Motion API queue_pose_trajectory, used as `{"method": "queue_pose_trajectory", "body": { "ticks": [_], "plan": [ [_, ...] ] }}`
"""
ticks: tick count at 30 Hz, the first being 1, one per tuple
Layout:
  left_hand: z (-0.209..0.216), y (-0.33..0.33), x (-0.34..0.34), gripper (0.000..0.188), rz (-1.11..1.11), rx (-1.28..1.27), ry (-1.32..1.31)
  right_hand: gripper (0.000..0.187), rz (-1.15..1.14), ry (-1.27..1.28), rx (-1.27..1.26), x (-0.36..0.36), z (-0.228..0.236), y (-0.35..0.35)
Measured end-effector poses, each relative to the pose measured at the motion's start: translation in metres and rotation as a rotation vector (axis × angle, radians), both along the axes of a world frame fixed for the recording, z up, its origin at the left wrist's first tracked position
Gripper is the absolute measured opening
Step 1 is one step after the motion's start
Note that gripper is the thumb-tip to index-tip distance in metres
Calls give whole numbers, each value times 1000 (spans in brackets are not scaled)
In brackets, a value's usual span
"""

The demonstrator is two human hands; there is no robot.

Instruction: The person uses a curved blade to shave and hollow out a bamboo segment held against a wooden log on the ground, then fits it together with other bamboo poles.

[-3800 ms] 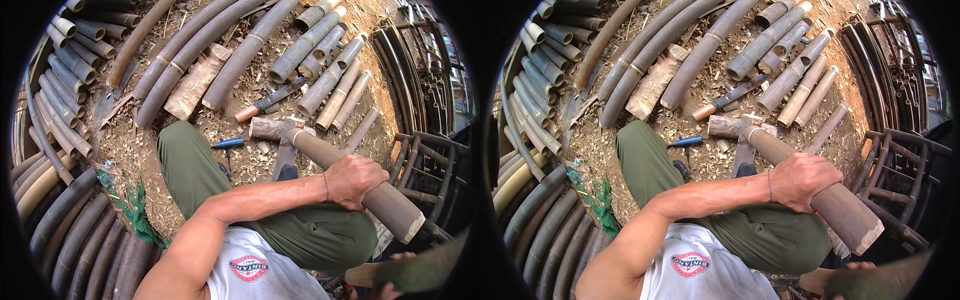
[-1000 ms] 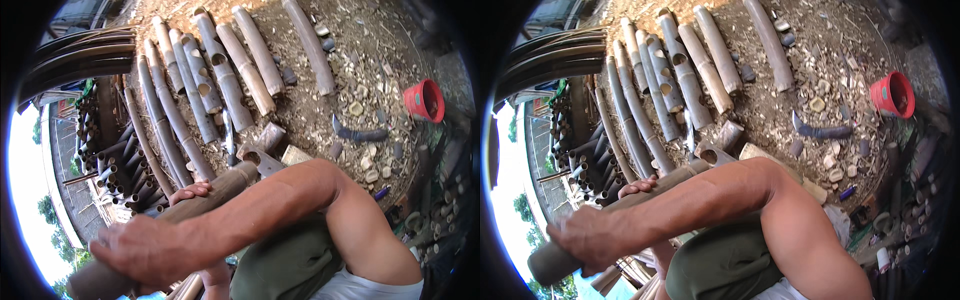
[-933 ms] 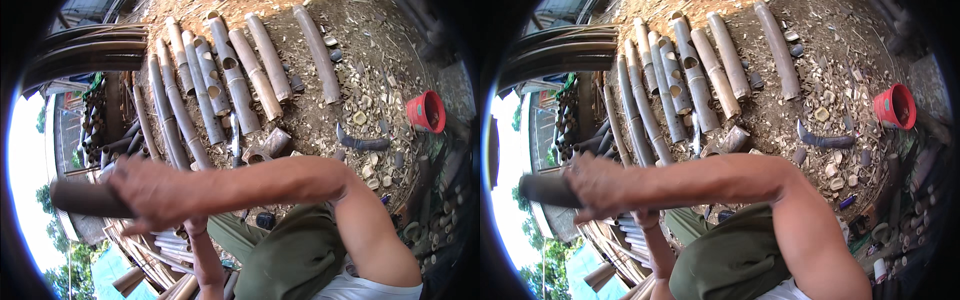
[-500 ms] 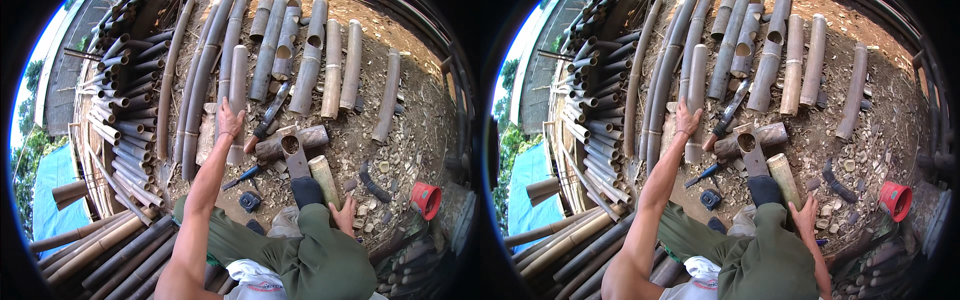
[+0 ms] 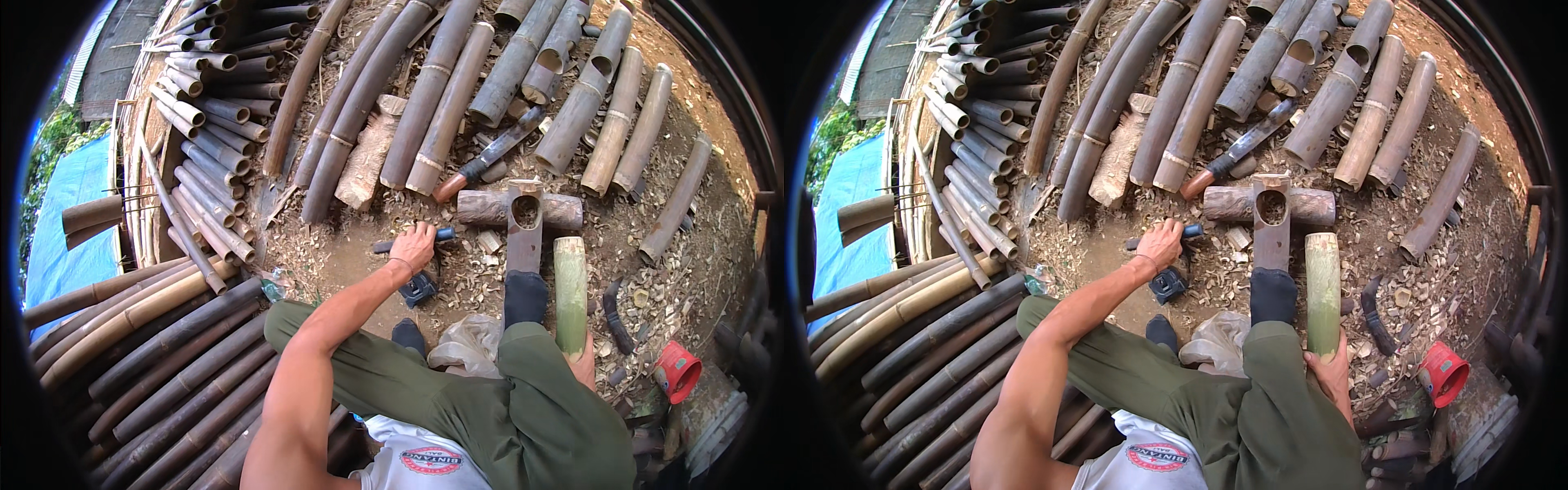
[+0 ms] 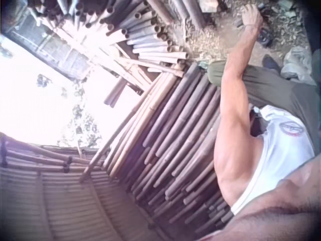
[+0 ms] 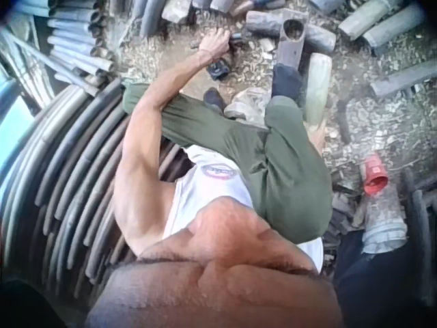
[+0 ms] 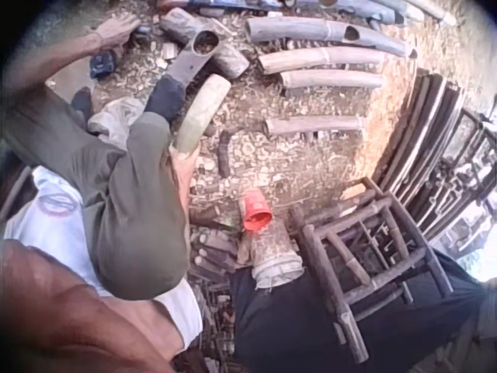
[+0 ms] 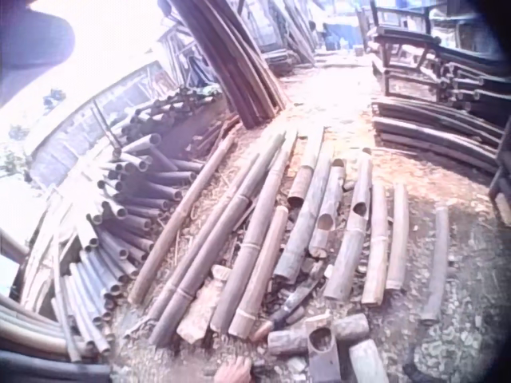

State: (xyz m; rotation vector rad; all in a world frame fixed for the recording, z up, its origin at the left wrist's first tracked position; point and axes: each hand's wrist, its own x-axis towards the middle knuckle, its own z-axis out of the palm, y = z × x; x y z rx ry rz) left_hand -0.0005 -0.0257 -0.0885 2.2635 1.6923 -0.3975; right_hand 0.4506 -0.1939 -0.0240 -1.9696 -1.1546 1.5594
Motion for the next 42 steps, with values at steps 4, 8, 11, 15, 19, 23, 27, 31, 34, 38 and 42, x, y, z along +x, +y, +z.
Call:
{"method": "queue_pose_trajectory", "body": {
  "ticks": [4,8,11,15,19,23,27,31,34,38,42],
  "plan": [
    [50,33,16,41,115,56,-553,97,-82,108,18,21,54,33],
    [154,91,70,39,231,25,-795,93,-258,235,368,24,67,44],
    [177,134,111,36,133,-59,-1007,91,-352,503,461,17,119,84],
    [206,156,178,42,-14,-131,-960,94,-323,540,563,30,129,106],
    [183,172,219,41,-207,-187,-861,93,-436,535,631,17,145,121],
    [157,178,229,40,-306,-242,-790,90,-336,447,622,40,140,112],
    [149,172,229,37,-358,-217,-792,88,-270,464,590,45,136,113],
    [151,166,223,36,-305,-239,-788,87,-271,366,567,27,143,124],
    [148,163,223,35,-338,-178,-848,88,-253,310,571,23,143,130],
    [154,158,220,35,-293,-208,-783,89,-66,25,624,-8,122,158],
    [151,148,206,33,-292,-162,-817,99,-18,113,560,-9,158,176]
  ]
}}
